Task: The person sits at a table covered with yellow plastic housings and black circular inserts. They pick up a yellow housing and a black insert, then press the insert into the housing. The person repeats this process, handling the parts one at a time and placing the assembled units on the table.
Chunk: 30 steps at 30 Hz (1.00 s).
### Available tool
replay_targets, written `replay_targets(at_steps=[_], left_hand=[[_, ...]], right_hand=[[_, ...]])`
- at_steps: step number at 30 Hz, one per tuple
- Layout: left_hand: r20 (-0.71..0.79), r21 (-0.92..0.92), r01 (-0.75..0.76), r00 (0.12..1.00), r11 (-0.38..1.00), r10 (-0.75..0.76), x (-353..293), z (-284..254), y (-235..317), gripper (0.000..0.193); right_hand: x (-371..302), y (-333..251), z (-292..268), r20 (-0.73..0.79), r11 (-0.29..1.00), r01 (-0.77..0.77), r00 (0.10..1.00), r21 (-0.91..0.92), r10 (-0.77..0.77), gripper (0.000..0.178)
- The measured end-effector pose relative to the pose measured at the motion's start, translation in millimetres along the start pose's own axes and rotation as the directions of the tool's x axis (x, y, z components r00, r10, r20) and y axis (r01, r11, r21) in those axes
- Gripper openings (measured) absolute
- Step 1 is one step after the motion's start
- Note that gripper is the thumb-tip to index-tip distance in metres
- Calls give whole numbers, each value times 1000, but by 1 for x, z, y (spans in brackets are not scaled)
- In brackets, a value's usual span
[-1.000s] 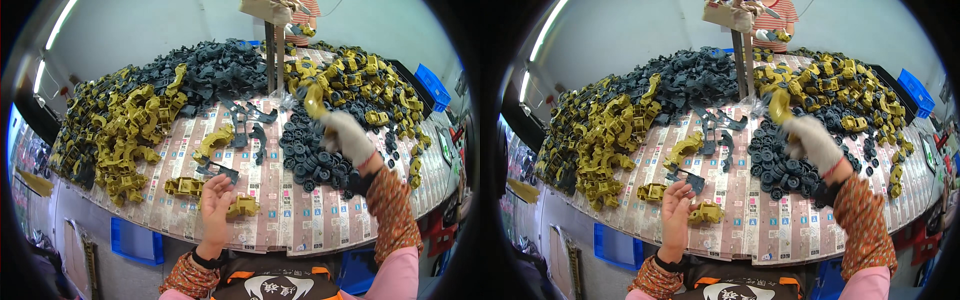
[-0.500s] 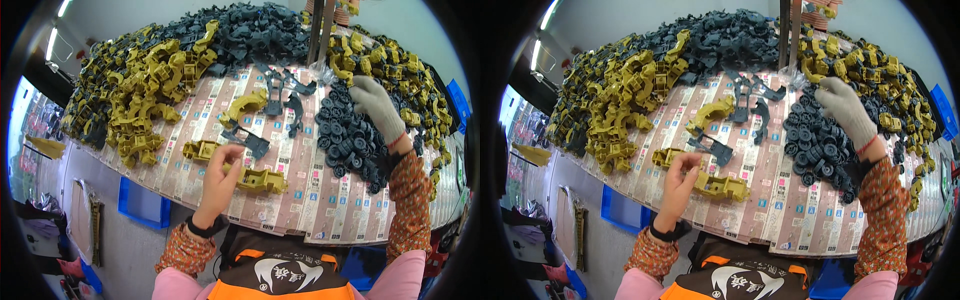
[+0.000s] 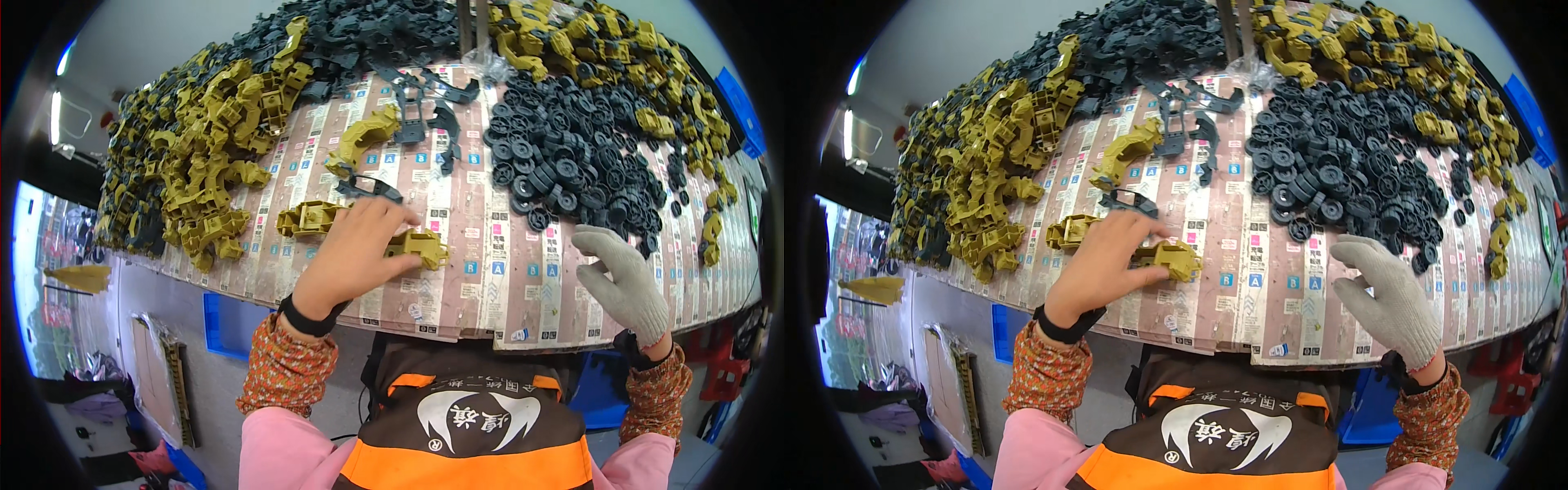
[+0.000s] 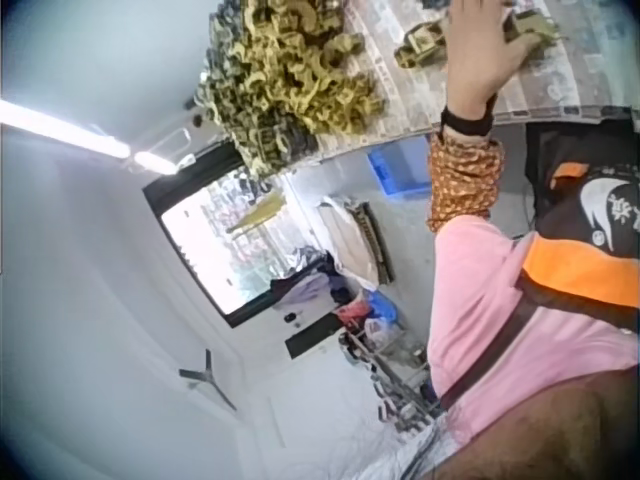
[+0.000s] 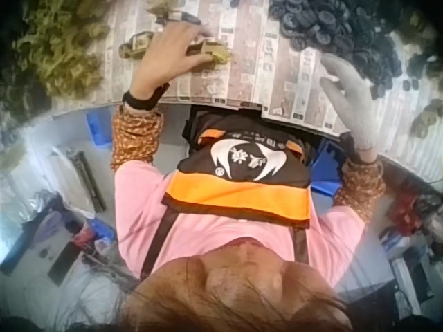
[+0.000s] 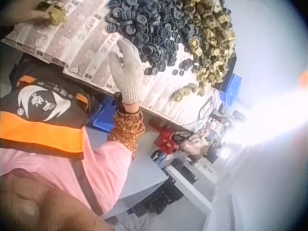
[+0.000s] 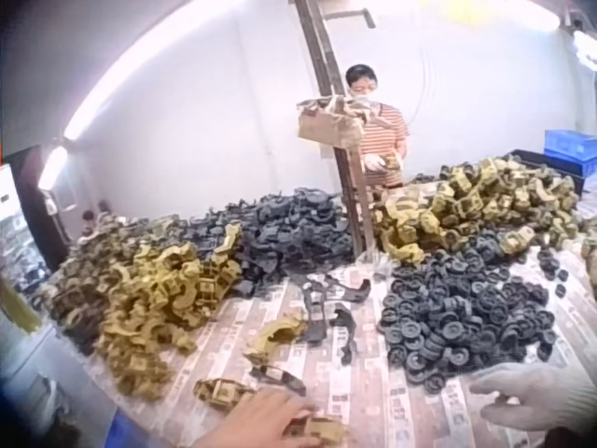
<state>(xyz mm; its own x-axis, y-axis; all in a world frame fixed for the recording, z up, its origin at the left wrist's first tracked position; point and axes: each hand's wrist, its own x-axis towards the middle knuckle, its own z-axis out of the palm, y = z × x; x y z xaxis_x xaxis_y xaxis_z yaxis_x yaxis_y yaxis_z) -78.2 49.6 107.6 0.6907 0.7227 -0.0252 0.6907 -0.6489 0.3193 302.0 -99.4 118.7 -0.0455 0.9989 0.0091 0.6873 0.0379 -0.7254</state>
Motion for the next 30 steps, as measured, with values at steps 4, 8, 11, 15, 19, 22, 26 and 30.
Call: replay_targets(at_steps=[4, 8, 11, 15, 19, 22, 26, 30], left_hand=[[65, 64, 32, 997, 997, -36, -10, 15, 2, 68], [38, -67, 39, 999, 997, -37, -7, 20, -8, 72], [21, -610, 117, 991, 784, -132, -6, 13, -2, 73], [-96, -992, -98, 995, -85, -33, 2, 5, 26, 75], [26, -796, 24, 1000, -604, 5, 17, 38, 40, 72], [101, -762, 117, 993, -637, 62, 17, 53, 81, 70], [259, -805, 194, 965, -560, -38, 12, 82, 92, 55], [385, -795, 288, 920, -534, -77, 4, 80, 107, 50]], right_hand=[[-36, 33, -10, -159, 990, -139, 978, -20, 135, 35], [-56, 59, -28, -370, 967, -213, 917, -137, 149, 30], [-67, 88, -41, -503, 932, -296, 850, -208, 157, 25], [-73, 109, -45, -573, 893, -406, 785, -192, 234, 21], [-49, 116, -31, -541, 946, -264, 832, -191, 123, 19], [-26, 97, -21, -472, 884, -262, 880, -387, 54, 23], [-10, 117, -19, -373, 781, -256, 927, -570, 31, 23], [-19, 118, -19, -414, 858, -231, 910, -459, 24, 19]])
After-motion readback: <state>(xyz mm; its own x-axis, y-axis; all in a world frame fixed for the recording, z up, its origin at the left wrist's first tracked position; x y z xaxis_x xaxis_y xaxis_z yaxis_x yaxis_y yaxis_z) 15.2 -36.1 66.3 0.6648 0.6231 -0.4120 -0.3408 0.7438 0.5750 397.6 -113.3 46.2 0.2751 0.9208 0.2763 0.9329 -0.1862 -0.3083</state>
